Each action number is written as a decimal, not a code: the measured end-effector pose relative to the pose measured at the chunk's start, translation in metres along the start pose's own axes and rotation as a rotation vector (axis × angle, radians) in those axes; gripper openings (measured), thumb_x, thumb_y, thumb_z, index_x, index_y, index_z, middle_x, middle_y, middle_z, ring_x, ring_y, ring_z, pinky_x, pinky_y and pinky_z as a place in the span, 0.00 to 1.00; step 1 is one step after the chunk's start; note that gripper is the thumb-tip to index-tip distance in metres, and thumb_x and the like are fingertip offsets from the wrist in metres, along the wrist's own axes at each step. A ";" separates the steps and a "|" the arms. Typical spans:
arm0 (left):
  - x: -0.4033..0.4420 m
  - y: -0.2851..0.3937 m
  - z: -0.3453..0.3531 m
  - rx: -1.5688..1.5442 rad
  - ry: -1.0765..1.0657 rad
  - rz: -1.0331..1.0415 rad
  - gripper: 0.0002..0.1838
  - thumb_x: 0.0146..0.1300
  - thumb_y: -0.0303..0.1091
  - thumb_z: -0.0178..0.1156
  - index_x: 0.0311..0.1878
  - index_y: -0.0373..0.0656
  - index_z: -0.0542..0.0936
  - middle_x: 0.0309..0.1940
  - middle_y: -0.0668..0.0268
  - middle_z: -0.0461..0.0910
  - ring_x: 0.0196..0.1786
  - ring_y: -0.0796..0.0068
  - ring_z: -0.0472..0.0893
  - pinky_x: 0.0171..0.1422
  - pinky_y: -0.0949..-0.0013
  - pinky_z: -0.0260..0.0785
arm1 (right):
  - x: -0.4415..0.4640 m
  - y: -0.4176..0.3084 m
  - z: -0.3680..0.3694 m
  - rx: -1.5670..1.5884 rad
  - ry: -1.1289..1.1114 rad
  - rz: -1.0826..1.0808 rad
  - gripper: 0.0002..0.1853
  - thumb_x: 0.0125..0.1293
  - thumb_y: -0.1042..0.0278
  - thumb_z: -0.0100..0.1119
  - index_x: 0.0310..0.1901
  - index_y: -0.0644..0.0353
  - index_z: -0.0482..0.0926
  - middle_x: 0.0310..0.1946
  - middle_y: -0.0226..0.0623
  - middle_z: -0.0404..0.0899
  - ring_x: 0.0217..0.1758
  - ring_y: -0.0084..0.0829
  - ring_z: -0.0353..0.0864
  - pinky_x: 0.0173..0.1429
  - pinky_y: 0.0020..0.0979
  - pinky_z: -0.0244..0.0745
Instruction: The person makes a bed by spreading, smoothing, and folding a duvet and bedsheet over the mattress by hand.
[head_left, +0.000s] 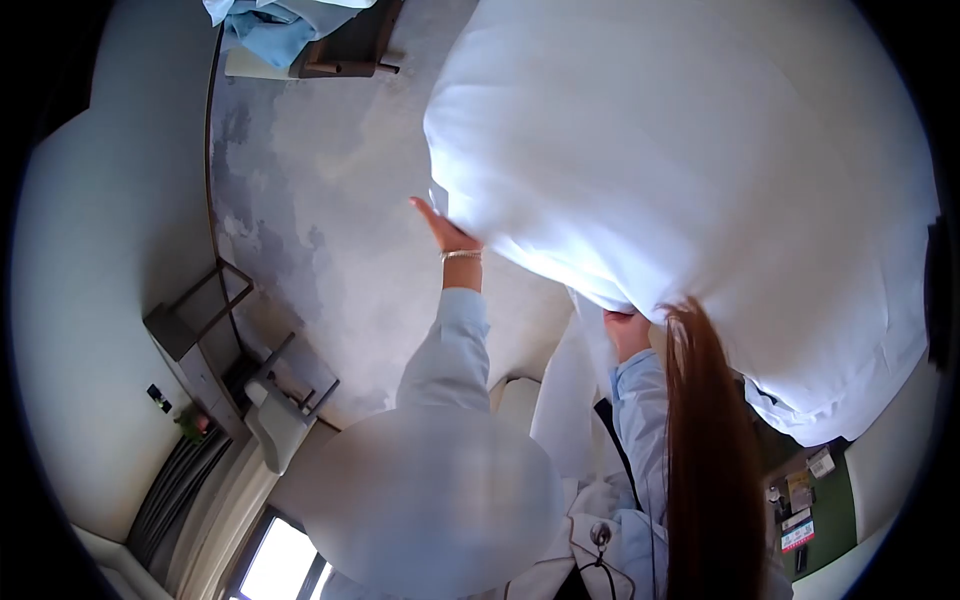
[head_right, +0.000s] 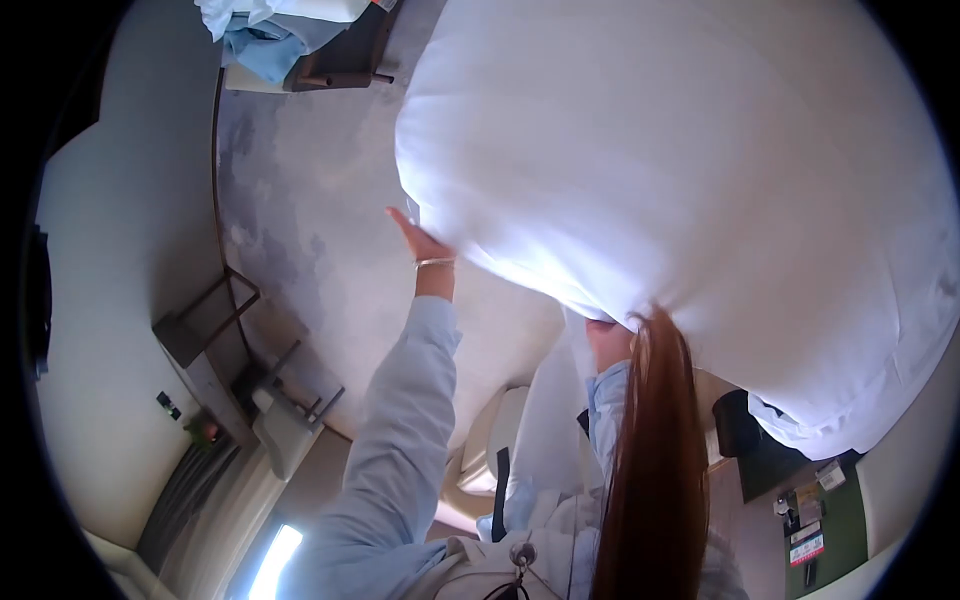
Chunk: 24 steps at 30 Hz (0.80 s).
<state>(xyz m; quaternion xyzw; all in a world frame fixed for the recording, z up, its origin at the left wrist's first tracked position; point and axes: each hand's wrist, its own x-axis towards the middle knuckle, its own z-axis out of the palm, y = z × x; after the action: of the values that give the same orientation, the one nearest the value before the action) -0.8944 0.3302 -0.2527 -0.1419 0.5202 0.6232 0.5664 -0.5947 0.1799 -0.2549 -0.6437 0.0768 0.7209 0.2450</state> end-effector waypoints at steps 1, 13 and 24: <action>-0.016 0.019 0.005 -0.002 0.020 -0.046 0.41 0.51 0.69 0.42 0.59 0.45 0.59 0.57 0.63 0.63 0.58 0.61 0.63 0.58 0.58 0.59 | -0.003 -0.003 0.006 -0.042 0.014 -0.002 0.16 0.54 0.71 0.51 0.46 0.59 0.67 0.41 0.44 0.73 0.44 0.35 0.74 0.51 0.32 0.68; -0.132 0.102 0.025 0.420 0.444 0.204 0.30 0.57 0.52 0.48 0.52 0.34 0.66 0.47 0.53 0.70 0.46 0.59 0.73 0.43 0.61 0.70 | -0.045 -0.033 0.036 -0.477 0.119 -0.009 0.15 0.54 0.70 0.51 0.45 0.59 0.68 0.40 0.44 0.74 0.43 0.35 0.74 0.51 0.32 0.68; -0.067 0.087 -0.030 0.624 0.337 0.090 0.27 0.60 0.49 0.46 0.50 0.32 0.66 0.46 0.54 0.72 0.43 0.62 0.75 0.44 0.61 0.70 | -0.052 -0.024 0.034 -0.636 0.106 0.044 0.15 0.53 0.69 0.52 0.44 0.59 0.69 0.39 0.44 0.74 0.43 0.35 0.74 0.51 0.32 0.68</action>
<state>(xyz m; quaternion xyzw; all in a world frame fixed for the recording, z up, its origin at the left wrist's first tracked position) -0.9596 0.2846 -0.1713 -0.0399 0.7773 0.4264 0.4609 -0.6114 0.2022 -0.1944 -0.7230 -0.1258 0.6792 0.0114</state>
